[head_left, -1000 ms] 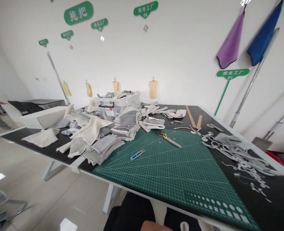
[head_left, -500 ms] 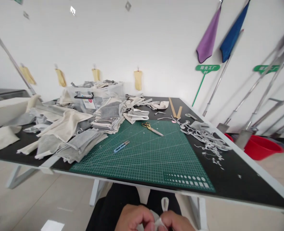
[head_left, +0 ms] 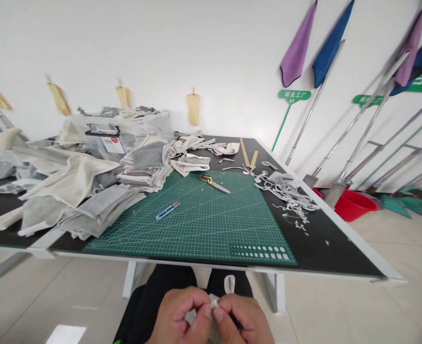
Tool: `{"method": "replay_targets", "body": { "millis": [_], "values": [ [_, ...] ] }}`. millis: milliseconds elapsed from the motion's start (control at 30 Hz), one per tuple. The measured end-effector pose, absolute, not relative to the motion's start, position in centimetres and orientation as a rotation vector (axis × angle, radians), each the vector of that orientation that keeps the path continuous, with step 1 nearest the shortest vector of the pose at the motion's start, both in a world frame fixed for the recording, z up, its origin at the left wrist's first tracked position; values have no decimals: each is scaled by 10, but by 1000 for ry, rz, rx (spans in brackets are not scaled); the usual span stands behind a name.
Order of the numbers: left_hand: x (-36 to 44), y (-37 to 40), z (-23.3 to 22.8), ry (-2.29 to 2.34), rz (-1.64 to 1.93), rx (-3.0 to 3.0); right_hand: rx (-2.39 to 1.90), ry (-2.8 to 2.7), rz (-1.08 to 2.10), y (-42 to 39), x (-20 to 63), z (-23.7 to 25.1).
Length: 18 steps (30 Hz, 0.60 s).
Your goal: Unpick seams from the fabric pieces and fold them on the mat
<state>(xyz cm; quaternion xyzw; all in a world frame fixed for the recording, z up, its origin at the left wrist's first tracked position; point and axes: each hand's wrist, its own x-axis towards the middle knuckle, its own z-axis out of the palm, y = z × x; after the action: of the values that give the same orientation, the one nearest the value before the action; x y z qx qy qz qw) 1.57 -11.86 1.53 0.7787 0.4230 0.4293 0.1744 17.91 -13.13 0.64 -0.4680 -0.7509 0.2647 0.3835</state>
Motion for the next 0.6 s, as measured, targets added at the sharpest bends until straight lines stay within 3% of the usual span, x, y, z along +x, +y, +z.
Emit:
{"method": "replay_targets", "body": {
  "millis": [400,600],
  "values": [
    [11,-121,10,1138,1084,1789,-1231,-1851,678,-136,173,5],
    [14,-131,14,1196,1392,1107,-1143,-1988,658,-137,183,4]
  ]
}}
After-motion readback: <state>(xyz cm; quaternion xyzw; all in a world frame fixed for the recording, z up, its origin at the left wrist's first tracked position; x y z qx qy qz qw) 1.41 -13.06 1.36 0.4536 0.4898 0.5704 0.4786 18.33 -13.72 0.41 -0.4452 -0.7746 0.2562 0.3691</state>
